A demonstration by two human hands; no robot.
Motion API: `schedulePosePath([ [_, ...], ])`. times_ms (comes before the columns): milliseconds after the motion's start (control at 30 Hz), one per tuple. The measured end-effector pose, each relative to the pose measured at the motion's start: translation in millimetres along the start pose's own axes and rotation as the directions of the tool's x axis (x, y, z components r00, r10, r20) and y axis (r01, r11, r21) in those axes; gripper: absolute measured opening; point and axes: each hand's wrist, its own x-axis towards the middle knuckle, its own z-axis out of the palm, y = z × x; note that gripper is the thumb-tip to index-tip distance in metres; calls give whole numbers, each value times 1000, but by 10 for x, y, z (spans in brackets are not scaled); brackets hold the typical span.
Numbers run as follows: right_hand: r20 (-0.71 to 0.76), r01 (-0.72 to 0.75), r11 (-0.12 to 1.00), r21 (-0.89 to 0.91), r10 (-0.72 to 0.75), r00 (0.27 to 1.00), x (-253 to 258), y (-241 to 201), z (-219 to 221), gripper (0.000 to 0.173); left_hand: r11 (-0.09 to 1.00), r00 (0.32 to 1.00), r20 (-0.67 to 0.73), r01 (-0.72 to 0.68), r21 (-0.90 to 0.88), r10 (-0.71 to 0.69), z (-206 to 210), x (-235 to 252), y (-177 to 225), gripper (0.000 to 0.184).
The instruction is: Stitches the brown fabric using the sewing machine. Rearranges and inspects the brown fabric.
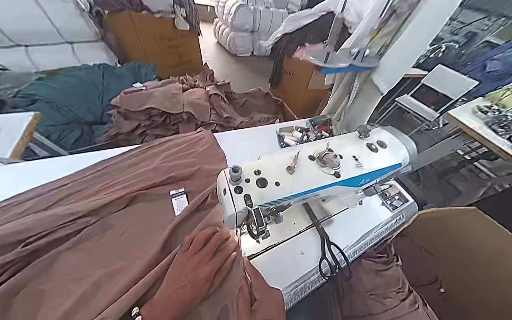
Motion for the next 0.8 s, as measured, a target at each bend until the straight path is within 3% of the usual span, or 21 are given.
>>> schedulePosePath([
  [167, 36, -35, 995, -96, 38, 999, 140, -38, 56, 44, 998, 999, -22, -47, 44, 48, 20, 21, 5, 33],
  [333, 22, -26, 998, -65, 27, 999, -41, -32, -4, 42, 972, 972, 50, 228, 61, -231, 14, -64, 393, 43],
  [500, -27, 16, 1000, 15, -16, 999, -179, 41, 11, 42, 986, 971, 185, 160, -40, -150, -150, -87, 231, 39],
  [567, -78, 65, 998, -12, -65, 995, -38, 63, 78, 43, 995, 981, 164, 103, -14, -99, -136, 23, 123, 38],
  [733, -63, 56, 997, -52, -59, 996, -46, 76, 64, 44, 964, 942, 203, 262, 48, -266, -159, -89, 460, 42],
  [800, -63, 71, 997, -42, -73, 995, -20, 84, 62, 45, 973, 953, 196, 230, 25, -230, -150, -66, 354, 40],
])
